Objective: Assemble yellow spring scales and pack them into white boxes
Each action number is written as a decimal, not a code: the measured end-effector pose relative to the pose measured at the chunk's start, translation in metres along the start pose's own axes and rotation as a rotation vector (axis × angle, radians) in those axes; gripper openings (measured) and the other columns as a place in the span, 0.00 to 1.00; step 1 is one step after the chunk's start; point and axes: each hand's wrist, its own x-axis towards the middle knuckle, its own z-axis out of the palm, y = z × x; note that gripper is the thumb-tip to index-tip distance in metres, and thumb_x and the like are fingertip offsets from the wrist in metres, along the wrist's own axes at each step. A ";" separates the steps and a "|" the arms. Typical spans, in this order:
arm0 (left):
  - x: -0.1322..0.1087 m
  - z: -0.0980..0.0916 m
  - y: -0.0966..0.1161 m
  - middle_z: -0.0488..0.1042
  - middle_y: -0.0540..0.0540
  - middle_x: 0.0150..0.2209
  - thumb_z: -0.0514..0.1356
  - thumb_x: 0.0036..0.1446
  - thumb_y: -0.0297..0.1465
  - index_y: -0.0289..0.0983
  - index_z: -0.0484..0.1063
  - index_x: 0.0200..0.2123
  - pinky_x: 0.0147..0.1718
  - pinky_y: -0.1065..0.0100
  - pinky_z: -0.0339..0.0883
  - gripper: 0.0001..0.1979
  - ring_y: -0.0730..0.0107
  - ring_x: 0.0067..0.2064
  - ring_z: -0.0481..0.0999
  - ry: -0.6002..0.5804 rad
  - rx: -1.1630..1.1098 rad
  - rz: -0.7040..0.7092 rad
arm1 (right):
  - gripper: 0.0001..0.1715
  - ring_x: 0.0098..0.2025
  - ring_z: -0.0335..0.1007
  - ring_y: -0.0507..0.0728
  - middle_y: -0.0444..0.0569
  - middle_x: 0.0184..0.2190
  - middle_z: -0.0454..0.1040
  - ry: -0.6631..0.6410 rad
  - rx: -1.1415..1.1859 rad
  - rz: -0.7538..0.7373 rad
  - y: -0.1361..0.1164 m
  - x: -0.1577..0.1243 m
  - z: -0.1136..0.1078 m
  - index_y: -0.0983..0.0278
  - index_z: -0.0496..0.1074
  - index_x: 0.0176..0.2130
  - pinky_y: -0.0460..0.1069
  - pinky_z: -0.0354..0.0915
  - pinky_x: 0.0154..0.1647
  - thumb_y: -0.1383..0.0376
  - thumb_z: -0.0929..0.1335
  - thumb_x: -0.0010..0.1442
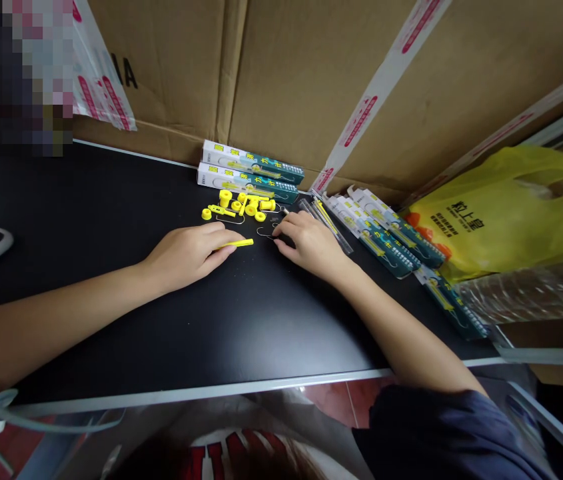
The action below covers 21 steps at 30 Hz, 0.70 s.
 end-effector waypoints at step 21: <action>0.002 -0.005 0.004 0.79 0.45 0.39 0.51 0.68 0.29 0.34 0.74 0.44 0.39 0.68 0.68 0.12 0.67 0.39 0.78 0.074 -0.038 0.104 | 0.04 0.30 0.64 0.53 0.46 0.30 0.72 -0.193 0.284 0.181 -0.010 -0.005 -0.014 0.62 0.66 0.33 0.48 0.53 0.31 0.71 0.66 0.56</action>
